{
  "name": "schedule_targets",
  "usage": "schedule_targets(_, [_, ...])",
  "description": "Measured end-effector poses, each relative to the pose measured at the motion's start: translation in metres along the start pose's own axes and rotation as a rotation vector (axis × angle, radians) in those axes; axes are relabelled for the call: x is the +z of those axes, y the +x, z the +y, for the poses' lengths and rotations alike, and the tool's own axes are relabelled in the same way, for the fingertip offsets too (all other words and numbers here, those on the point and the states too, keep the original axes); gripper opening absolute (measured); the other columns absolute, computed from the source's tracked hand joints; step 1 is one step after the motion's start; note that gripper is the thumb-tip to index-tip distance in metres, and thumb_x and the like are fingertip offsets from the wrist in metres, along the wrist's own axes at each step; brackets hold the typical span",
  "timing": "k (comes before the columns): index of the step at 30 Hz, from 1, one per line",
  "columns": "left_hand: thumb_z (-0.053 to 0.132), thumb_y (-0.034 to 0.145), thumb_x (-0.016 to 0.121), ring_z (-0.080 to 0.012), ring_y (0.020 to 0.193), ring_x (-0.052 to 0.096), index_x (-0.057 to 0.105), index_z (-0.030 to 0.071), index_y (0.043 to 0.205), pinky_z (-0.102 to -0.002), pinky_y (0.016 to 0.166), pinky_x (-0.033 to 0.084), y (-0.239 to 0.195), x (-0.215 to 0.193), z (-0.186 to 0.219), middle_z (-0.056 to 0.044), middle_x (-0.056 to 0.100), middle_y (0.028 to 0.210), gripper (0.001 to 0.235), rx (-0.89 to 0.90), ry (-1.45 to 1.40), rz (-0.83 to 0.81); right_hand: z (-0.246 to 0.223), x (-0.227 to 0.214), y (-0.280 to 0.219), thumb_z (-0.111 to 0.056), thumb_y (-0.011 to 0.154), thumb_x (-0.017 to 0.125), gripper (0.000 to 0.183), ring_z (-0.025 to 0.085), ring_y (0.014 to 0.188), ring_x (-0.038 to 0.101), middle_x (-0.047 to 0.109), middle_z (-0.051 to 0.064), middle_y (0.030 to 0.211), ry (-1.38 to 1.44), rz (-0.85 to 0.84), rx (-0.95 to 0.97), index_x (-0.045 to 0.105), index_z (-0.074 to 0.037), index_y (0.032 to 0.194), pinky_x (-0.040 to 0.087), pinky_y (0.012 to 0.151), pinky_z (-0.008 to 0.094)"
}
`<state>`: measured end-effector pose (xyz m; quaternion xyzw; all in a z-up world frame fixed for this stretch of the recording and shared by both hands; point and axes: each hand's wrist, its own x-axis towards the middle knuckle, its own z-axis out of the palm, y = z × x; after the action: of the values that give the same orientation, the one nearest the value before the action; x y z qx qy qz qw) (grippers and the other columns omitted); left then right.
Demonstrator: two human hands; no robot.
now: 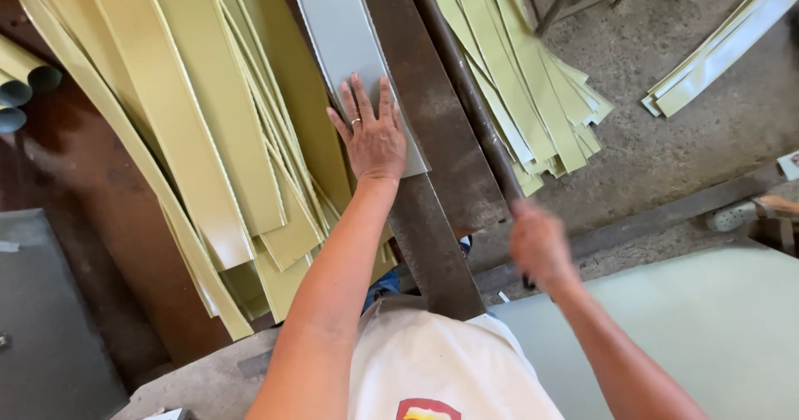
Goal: Trimming the edges of thin metal strips with a manual tool.
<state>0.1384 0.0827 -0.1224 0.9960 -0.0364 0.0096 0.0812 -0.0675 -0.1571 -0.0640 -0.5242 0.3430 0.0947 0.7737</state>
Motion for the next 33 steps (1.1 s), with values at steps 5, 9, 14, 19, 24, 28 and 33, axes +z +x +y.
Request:
schedule_targets(5, [0.038,0.11,0.037,-0.0364,0.159,0.011,0.034,0.027,0.163,-0.063,0.125,0.005,0.005,-0.005,0.0,-0.016,0.014,0.171,0.054,0.012,0.021,-0.022,0.01,0.007,0.003,-0.055,0.101,0.058,0.051,0.007,0.049,0.037,0.043,-0.006,0.06,-0.642,-0.083,0.193,0.054,-0.011,0.075,0.032,0.04,0.028])
schedule_targets(9, [0.038,0.111,0.036,-0.036,0.159,0.011,0.034,0.027,0.163,-0.062,0.126,0.004,0.001,-0.004,-0.001,-0.015,0.014,0.172,0.053,0.008,0.012,-0.025,0.016,0.004,0.002,-0.059,0.108,0.049,0.058,0.009,0.042,0.037,0.041,-0.003,0.055,-0.18,-0.042,-0.067,0.046,-0.013,0.072,0.031,0.036,0.028])
schedule_targets(14, [0.038,0.11,0.037,-0.0363,0.158,0.012,0.035,0.027,0.162,-0.063,0.125,0.005,0.005,-0.003,-0.002,-0.016,0.016,0.17,0.053,0.007,-0.007,-0.026,0.01,0.016,-0.026,-0.051,0.102,0.053,0.046,0.01,0.044,0.041,0.042,-0.002,0.057,-0.738,-0.027,0.39,0.062,-0.013,0.079,0.035,0.037,0.028])
schedule_targets(19, [0.037,0.11,0.038,-0.0361,0.158,0.015,0.038,0.027,0.161,-0.063,0.125,0.007,0.002,-0.006,-0.002,-0.015,0.019,0.17,0.052,0.003,-0.008,0.0,0.026,0.01,-0.03,-0.051,0.103,0.049,0.046,0.01,0.042,0.041,0.045,-0.002,0.056,-0.223,0.069,0.058,0.051,-0.013,0.077,0.034,0.035,0.03])
schedule_targets(24, [0.038,0.11,0.039,-0.0355,0.158,0.016,0.038,0.028,0.161,-0.063,0.126,0.008,-0.002,-0.008,-0.003,-0.014,0.019,0.171,0.051,-0.001,-0.02,0.02,0.04,0.004,-0.045,-0.054,0.101,0.055,0.048,0.004,0.049,0.05,0.054,-0.005,0.055,-0.929,-0.116,0.013,0.059,-0.016,0.072,0.042,0.044,0.026])
schedule_targets(28, [0.039,0.11,0.037,-0.0369,0.158,0.01,0.034,0.031,0.161,-0.067,0.123,0.005,-0.007,-0.026,0.006,-0.012,0.015,0.171,0.052,-0.006,-0.035,-0.06,0.006,-0.01,-0.064,-0.052,0.1,0.056,0.052,0.011,0.044,0.037,0.04,-0.002,0.055,-0.549,0.108,0.174,0.048,-0.009,0.071,0.031,0.04,0.032])
schedule_targets(33, [0.04,0.11,0.036,-0.0375,0.158,0.006,0.031,0.035,0.162,-0.07,0.122,0.004,-0.021,-0.021,0.005,-0.011,0.01,0.172,0.052,-0.024,-0.046,-0.127,0.021,-0.019,-0.082,-0.053,0.1,0.055,0.051,0.01,0.043,0.036,0.039,-0.003,0.054,-0.424,0.133,0.173,0.044,-0.01,0.072,0.031,0.038,0.031])
